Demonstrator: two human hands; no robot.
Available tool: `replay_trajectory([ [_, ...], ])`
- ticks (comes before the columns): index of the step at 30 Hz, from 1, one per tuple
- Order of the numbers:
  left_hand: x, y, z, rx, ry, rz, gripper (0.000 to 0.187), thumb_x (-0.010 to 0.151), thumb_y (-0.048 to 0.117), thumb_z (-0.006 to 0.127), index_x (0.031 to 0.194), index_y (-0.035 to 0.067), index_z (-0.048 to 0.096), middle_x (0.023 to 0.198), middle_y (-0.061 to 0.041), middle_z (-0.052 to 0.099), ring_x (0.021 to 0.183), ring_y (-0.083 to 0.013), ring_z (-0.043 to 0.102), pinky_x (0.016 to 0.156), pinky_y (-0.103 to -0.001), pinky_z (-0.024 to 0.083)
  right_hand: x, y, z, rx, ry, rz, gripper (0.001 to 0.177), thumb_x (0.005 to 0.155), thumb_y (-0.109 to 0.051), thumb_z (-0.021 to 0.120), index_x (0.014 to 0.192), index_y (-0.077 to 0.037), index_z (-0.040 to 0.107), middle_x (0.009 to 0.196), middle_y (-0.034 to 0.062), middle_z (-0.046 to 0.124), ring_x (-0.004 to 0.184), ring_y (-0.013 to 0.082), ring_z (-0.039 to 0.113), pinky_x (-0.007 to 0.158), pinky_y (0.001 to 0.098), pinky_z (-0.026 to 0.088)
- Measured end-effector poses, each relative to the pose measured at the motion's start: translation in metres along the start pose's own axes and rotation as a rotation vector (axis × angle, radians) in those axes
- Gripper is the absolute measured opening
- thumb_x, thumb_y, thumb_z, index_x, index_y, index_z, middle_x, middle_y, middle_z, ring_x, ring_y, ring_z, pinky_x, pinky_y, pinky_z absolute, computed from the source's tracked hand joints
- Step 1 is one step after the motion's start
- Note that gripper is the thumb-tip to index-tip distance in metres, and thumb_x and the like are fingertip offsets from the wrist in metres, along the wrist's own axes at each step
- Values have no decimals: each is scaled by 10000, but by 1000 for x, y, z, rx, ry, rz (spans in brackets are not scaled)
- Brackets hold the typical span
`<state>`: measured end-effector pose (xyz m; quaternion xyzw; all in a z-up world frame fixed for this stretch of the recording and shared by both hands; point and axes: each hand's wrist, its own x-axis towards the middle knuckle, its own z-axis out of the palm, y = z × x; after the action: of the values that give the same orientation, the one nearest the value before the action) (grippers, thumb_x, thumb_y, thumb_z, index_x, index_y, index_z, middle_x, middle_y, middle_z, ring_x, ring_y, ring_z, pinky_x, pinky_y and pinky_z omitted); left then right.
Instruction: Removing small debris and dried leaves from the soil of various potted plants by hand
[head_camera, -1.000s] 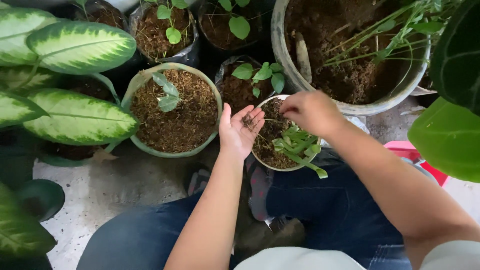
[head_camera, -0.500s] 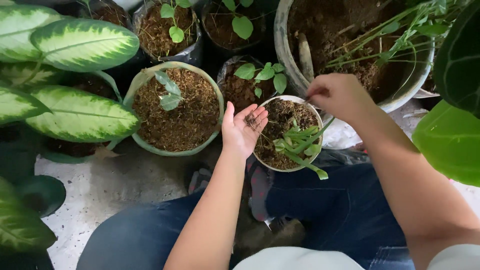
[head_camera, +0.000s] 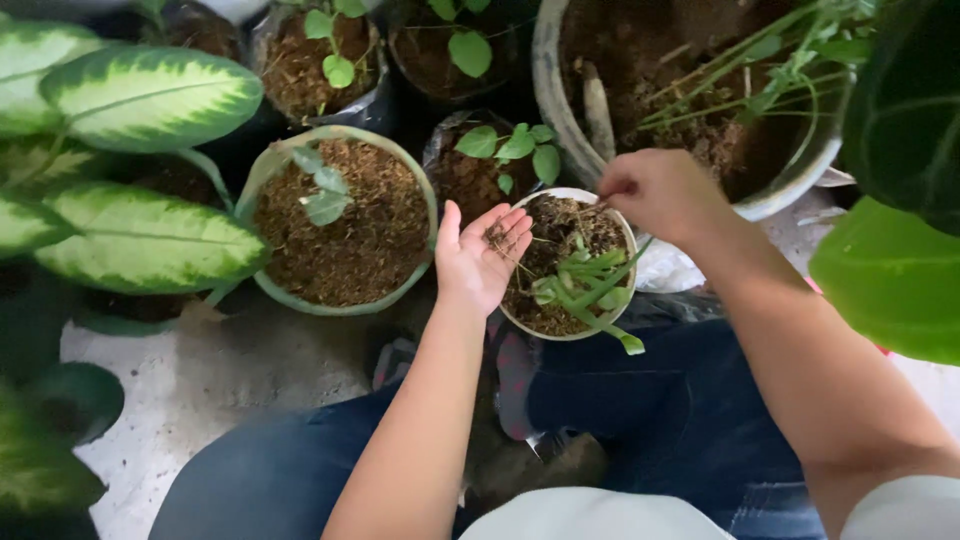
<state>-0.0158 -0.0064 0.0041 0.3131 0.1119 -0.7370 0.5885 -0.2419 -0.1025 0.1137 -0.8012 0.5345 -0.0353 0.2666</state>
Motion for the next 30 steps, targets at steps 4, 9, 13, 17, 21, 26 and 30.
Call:
replay_trajectory([
  [4, -2, 0, 5, 8, -30, -22, 874, 969, 671, 419, 1349, -107, 539, 1318, -267, 627, 1213, -382, 622, 1072, -474, 488, -3, 2, 4, 261, -85, -34, 173, 817, -115, 775, 988, -94, 784, 855, 58, 772, 777, 165, 735, 717, 313, 580],
  [9, -2, 0, 4, 9, -43, -36, 892, 962, 683, 406, 1378, -97, 529, 1375, -276, 609, 1264, -385, 607, 1095, -467, 471, -3, 1, 7, 274, -101, -8, 157, 815, -90, 780, 971, -74, 771, 842, 38, 771, 755, 111, 724, 699, 286, 572],
  [13, -3, 0, 3, 4, -52, -23, 890, 963, 685, 407, 1377, -93, 530, 1353, -266, 615, 1244, -376, 613, 1095, -467, 467, -14, -36, 4, 407, 54, -30, 111, 877, -60, 777, 985, -45, 761, 855, 56, 754, 756, 110, 671, 680, 273, 549],
  [17, 1, -4, -1, -56, -136, -41, 857, 989, 689, 409, 1327, -81, 572, 1263, -227, 653, 1187, -356, 630, 1092, -472, 475, -25, -66, 22, 603, 253, -155, 103, 908, -43, 772, 1007, -40, 745, 946, 41, 752, 848, 77, 713, 751, 232, 598],
  [21, -4, -4, 5, -131, -217, -54, 829, 1025, 696, 401, 1255, -64, 638, 1177, -182, 692, 1117, -327, 645, 1057, -468, 488, -25, -71, 44, 598, 125, -279, 157, 923, -56, 733, 1079, -38, 736, 1027, 84, 751, 904, 144, 757, 779, 283, 617],
  [26, -11, 3, 14, -109, -182, -31, 796, 1006, 668, 378, 1232, -47, 648, 1183, -184, 709, 1087, -325, 656, 989, -456, 509, -27, -74, 32, 156, 227, -568, 264, 831, -137, 801, 1080, -58, 764, 1157, 118, 764, 1055, 301, 735, 932, 401, 579],
  [30, -10, 3, 11, -51, -99, 53, 702, 1021, 603, 376, 1197, -30, 627, 1160, -190, 706, 1082, -330, 672, 982, -471, 550, -22, -63, 16, 88, 32, -517, 341, 836, -192, 807, 1154, -71, 781, 1138, 145, 757, 1030, 308, 726, 909, 418, 563],
])
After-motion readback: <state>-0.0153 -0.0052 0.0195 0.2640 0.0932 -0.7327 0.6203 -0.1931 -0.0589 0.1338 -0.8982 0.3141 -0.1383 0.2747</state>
